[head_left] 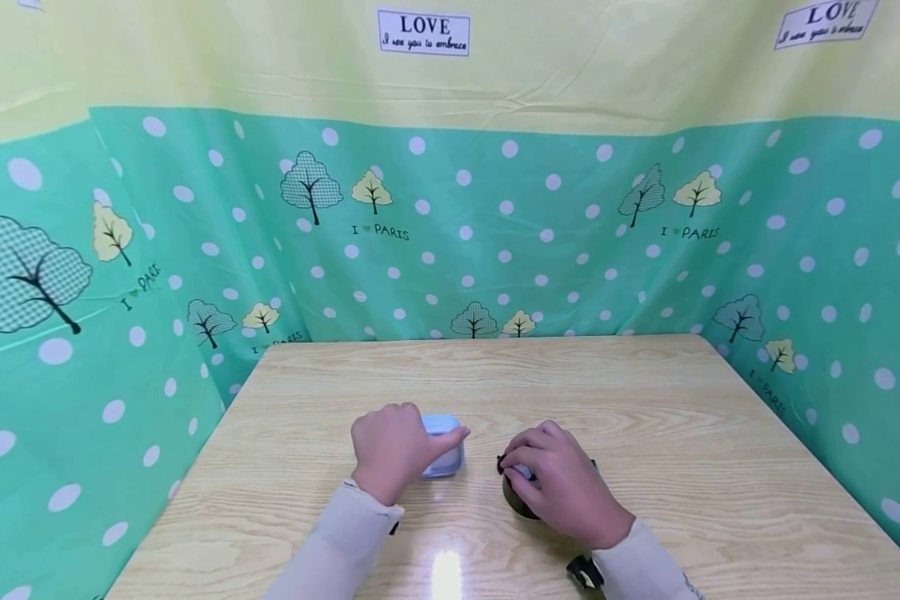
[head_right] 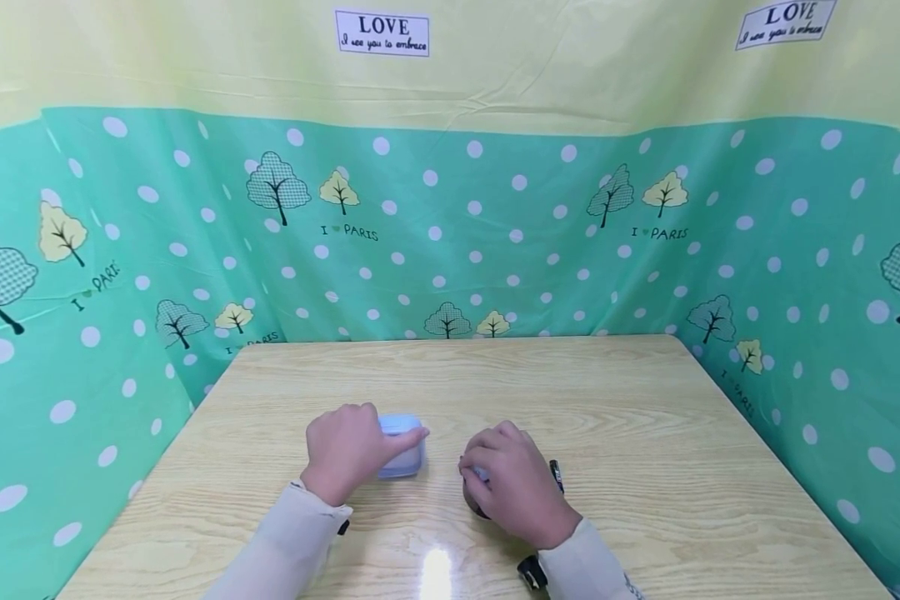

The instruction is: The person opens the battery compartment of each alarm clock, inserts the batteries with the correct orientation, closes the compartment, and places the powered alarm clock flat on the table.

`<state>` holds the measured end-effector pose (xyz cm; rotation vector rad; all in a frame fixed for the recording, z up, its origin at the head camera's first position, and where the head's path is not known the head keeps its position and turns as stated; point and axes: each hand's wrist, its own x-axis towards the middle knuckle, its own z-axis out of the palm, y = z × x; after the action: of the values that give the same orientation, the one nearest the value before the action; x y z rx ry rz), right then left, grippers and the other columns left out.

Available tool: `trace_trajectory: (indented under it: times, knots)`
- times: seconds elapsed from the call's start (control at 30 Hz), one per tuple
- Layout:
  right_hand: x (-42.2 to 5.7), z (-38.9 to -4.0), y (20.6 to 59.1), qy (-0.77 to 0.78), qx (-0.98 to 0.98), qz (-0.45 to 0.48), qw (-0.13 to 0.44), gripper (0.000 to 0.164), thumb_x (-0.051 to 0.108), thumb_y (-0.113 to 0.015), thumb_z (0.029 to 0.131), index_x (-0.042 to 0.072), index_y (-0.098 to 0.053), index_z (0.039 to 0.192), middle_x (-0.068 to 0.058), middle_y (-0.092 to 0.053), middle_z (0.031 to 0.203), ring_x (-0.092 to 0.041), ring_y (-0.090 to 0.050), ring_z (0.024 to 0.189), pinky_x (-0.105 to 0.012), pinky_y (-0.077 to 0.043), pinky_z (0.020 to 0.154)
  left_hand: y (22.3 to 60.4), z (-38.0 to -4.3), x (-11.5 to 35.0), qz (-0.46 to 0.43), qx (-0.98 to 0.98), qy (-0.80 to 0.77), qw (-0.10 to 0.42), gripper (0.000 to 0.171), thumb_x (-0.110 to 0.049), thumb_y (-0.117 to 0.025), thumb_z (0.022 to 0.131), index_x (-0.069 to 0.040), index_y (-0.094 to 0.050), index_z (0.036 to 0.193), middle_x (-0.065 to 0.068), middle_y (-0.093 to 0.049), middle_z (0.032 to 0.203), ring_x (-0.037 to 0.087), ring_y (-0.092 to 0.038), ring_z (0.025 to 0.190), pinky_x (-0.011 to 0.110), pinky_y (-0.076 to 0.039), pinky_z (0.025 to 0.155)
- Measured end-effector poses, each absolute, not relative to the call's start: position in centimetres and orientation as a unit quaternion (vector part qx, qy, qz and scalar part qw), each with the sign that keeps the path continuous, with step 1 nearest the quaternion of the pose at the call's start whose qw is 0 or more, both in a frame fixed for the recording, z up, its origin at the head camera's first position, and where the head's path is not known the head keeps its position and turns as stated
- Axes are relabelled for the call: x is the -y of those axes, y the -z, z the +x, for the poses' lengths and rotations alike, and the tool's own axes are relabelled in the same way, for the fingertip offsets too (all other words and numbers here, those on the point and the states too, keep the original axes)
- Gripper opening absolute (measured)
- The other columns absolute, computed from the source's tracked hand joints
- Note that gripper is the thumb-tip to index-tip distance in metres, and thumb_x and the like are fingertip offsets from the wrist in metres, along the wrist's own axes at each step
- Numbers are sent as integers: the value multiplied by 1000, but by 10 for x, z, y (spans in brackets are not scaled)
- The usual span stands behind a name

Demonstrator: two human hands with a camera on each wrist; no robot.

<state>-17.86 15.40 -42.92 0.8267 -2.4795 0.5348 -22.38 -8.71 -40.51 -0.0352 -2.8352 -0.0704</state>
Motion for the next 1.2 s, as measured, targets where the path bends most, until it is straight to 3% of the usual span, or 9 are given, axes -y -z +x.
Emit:
trace_trajectory:
  times: [0.37, 1.0, 1.2]
  knots:
    - [-156, -180, 431, -202, 902, 298, 237, 4, 23, -72, 83, 26, -74, 85, 13, -65, 98, -7, -46, 87, -31, -41, 75, 399, -237, 85, -12, 994, 32, 107, 80, -98, -33, 58, -19, -33, 44, -5, -23, 40, 14, -30, 36, 31, -17, 36]
    - [-170, -190, 436, -196, 909, 280, 240, 5, 27, -70, 84, 27, -74, 86, 14, -64, 98, -6, -46, 87, -31, -44, 74, 400, -263, 79, -37, 990, 37, 133, 77, -96, -38, 59, -21, -32, 44, -7, -20, 41, 14, -31, 36, 31, -19, 35]
    - [-178, -192, 437, -203, 914, 260, 236, 7, 30, -68, 86, 27, -74, 86, 17, -62, 97, -4, -46, 90, -30, -45, 77, 401, -265, 79, -28, 993, 27, 113, 78, -97, -33, 59, -20, -31, 44, -7, -21, 41, 14, -31, 37, 31, -19, 35]
